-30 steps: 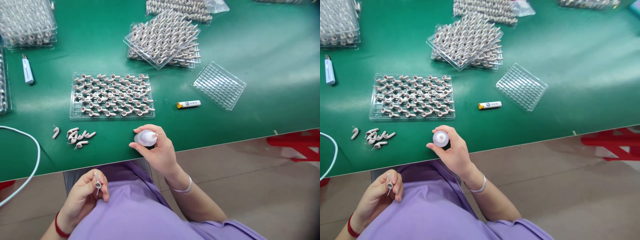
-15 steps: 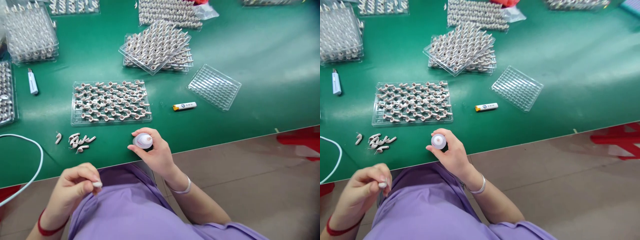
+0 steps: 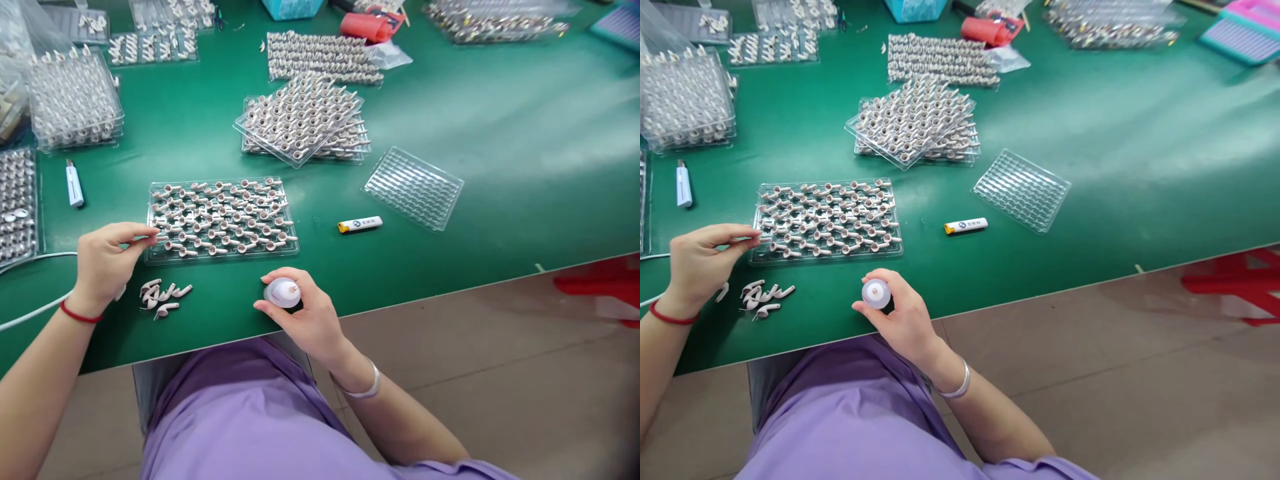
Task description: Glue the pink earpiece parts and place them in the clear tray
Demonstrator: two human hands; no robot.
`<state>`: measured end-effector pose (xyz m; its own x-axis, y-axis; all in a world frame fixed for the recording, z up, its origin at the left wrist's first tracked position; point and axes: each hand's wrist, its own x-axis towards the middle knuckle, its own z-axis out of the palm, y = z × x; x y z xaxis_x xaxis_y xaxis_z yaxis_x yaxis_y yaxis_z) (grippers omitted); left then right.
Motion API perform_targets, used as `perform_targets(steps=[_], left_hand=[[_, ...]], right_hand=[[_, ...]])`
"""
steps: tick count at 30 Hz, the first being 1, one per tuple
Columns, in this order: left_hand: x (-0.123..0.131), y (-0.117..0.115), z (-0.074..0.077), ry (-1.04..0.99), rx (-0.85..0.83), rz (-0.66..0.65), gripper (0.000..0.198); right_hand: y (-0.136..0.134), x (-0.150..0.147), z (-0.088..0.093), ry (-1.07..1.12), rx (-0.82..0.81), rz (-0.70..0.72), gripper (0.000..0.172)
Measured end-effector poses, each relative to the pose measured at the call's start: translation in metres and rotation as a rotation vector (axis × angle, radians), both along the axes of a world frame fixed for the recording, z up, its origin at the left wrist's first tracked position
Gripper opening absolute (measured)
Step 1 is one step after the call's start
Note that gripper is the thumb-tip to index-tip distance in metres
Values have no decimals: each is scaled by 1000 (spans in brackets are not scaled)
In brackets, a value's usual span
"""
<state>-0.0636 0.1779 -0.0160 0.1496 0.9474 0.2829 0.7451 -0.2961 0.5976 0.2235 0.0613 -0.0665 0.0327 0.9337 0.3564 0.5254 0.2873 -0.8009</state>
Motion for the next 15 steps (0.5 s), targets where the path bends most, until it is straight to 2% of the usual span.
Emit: perform_targets(steps=[4, 8, 12, 15], left_hand=[[-2, 9, -7, 107, 64, 3, 14], [-5, 8, -4, 175, 29, -18, 20], [-1, -9, 10, 281, 103, -48, 25], [8, -30, 15, 314, 141, -200, 20]], right_hand=[[0, 0, 0, 8, -21, -2, 30], [-1, 0, 1, 17, -29, 1, 29], [-1, 0, 1, 20, -30, 0, 30], [0, 1, 1, 21, -30, 4, 30]])
